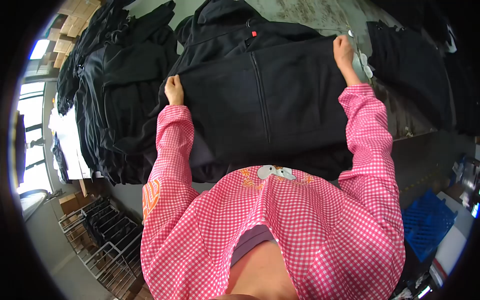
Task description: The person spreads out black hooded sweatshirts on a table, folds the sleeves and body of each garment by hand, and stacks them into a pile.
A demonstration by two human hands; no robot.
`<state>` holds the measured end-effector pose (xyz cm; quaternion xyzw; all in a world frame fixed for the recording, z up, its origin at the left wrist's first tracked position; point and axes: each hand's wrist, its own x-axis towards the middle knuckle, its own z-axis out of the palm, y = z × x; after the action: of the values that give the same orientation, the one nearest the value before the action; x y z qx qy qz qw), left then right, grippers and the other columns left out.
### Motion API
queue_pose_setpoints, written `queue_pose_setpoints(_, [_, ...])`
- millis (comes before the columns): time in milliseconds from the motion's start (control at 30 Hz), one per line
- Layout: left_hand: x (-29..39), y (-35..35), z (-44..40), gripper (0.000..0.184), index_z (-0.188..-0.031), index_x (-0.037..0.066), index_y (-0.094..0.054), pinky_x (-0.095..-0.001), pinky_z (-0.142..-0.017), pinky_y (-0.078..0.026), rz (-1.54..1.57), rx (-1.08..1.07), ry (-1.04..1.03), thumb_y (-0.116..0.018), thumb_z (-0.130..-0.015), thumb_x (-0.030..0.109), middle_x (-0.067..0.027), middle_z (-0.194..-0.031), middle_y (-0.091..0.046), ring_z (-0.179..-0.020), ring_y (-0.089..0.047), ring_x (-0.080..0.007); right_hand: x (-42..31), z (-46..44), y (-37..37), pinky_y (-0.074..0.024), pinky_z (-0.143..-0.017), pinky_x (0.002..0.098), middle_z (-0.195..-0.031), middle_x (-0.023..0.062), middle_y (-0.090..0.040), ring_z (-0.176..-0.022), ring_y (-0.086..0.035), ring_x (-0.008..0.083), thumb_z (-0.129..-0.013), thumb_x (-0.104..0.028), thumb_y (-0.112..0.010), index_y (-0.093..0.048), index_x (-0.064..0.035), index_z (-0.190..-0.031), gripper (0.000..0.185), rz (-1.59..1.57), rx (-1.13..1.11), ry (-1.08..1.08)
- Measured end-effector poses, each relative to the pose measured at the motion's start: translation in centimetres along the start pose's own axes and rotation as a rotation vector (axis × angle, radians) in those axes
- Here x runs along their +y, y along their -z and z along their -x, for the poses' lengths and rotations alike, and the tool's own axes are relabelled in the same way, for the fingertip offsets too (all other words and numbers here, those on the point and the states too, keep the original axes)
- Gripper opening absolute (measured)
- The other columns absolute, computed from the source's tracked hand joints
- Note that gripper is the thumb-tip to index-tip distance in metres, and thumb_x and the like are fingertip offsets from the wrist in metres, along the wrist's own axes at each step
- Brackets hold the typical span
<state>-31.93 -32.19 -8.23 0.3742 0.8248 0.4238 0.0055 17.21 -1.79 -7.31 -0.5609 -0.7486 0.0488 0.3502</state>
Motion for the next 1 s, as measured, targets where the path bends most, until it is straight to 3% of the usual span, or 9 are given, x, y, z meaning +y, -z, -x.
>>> queue_pose_setpoints(167, [-0.2,-1.3,3.0,0.021,-0.081,0.001,-0.057,-0.0348,-0.061,-0.045,-0.082,0.024,0.047,-0.053,-0.091,0.020,-0.0115,-0.071,-0.061,-0.062,-0.056,-0.0256,0.8,4.5,-0.1,-0.0453,-0.064,0.0459,-0.080,0.0166,-0.065,-0.071,-0.060,0.0394,-0.088,-0.024,-0.048,-0.057,-0.0054,-0.093,0.022,0.031,-0.106,-0.127])
queue_pose_setpoints(300, [2.9,1.9,3.7,0.021,-0.082,0.001,-0.058,-0.0343,-0.062,-0.046,0.081,0.031,-0.043,-0.053,-0.090,0.020,-0.0116,-0.072,-0.062,-0.062,-0.056,-0.0260,-0.5,3.1,4.3,-0.0462,-0.065,0.0439,-0.079,0.0161,-0.065,-0.071,-0.060,0.0380,-0.088,-0.026,-0.049,-0.058,-0.0062,-0.096,0.023,-0.039,-0.037,-0.137])
queue_pose_setpoints(467, [6.0,4.1,2.1,0.021,-0.085,0.002,-0.059,-0.0343,-0.064,-0.047,-0.032,0.000,-0.033,-0.054,-0.090,0.021,-0.0118,-0.074,-0.063,-0.062,-0.057,-0.0274,-2.7,-0.5,6.3,-0.0471,-0.064,0.0414,-0.077,0.0129,-0.065,-0.069,-0.060,0.0362,-0.088,-0.029,-0.051,-0.060,-0.0079,-0.097,0.024,-0.087,0.077,-0.069])
queue_pose_setpoints(567, [4.2,1.0,2.5,0.021,-0.088,0.002,-0.060,-0.0341,-0.064,-0.047,-0.187,-0.043,0.026,-0.053,-0.090,0.021,-0.0117,-0.074,-0.063,-0.064,-0.058,-0.0273,1.5,1.6,1.5,-0.0469,-0.065,0.0384,-0.079,0.0100,-0.065,-0.072,-0.061,0.0322,-0.089,-0.030,-0.050,-0.060,-0.0087,-0.100,0.026,0.080,-0.078,-0.046])
queue_pose_setpoints(633, [1.6,0.7,3.0,0.021,-0.092,0.002,-0.061,-0.0327,-0.065,-0.048,-0.137,0.000,-0.086,-0.052,-0.090,0.021,-0.0101,-0.077,-0.065,-0.066,-0.059,-0.0247,2.1,4.1,0.9,-0.0472,-0.068,0.0357,-0.082,0.0080,-0.065,-0.074,-0.062,0.0284,-0.089,-0.033,-0.051,-0.060,-0.0087,-0.102,0.029,0.029,-0.209,-0.084])
queue_pose_setpoints(700, [4.9,4.9,3.0,0.022,-0.096,0.002,-0.062,-0.0296,-0.066,-0.048,0.059,-0.120,0.090,-0.052,-0.090,0.020,-0.0087,-0.082,-0.065,-0.069,-0.060,-0.0211,1.7,3.6,3.2,-0.0467,-0.070,0.0303,-0.085,0.0057,-0.065,-0.077,-0.061,0.0216,-0.091,-0.032,-0.052,-0.060,-0.0085,-0.105,0.029,-0.152,-0.217,-0.140])
queue_pose_setpoints(800, [6.1,10.7,7.4,0.025,-0.101,0.001,-0.061,-0.0240,-0.071,-0.045,-0.006,-0.101,0.236,-0.052,-0.091,0.022,-0.0078,-0.089,-0.064,-0.076,-0.057,-0.0162,4.9,4.8,10.2,-0.0453,-0.071,0.0250,-0.089,0.0044,-0.064,-0.079,-0.059,0.0147,-0.093,-0.030,-0.052,-0.059,-0.0066,-0.108,0.029,-0.237,-0.213,-0.071])
queue_pose_setpoints(900, [2.9,16.6,15.8,0.029,-0.099,0.002,-0.061,-0.0195,-0.062,-0.039,0.163,-0.247,0.372,-0.050,-0.094,0.028,-0.0022,-0.074,-0.054,-0.064,-0.045,-0.0097,7.8,10.8,16.6,-0.0448,-0.073,0.0224,-0.093,0.0052,-0.064,-0.080,-0.058,0.0126,-0.095,-0.028,-0.051,-0.058,-0.0054,-0.111,0.029,-0.191,-0.316,-0.301])
queue_pose_setpoints(1000, [1.2,19.0,23.0,0.032,-0.099,0.001,-0.060,-0.0202,-0.065,-0.039,0.096,-0.178,0.664,-0.055,-0.092,0.032,-0.0028,-0.079,-0.055,-0.068,-0.046,-0.0098,7.3,17.9,16.0,-0.0439,-0.076,0.0229,-0.096,0.0038,-0.064,-0.084,-0.058,0.0127,-0.094,-0.027,-0.052,-0.059,-0.0070,-0.110,0.027,-0.383,-0.336,-0.524])
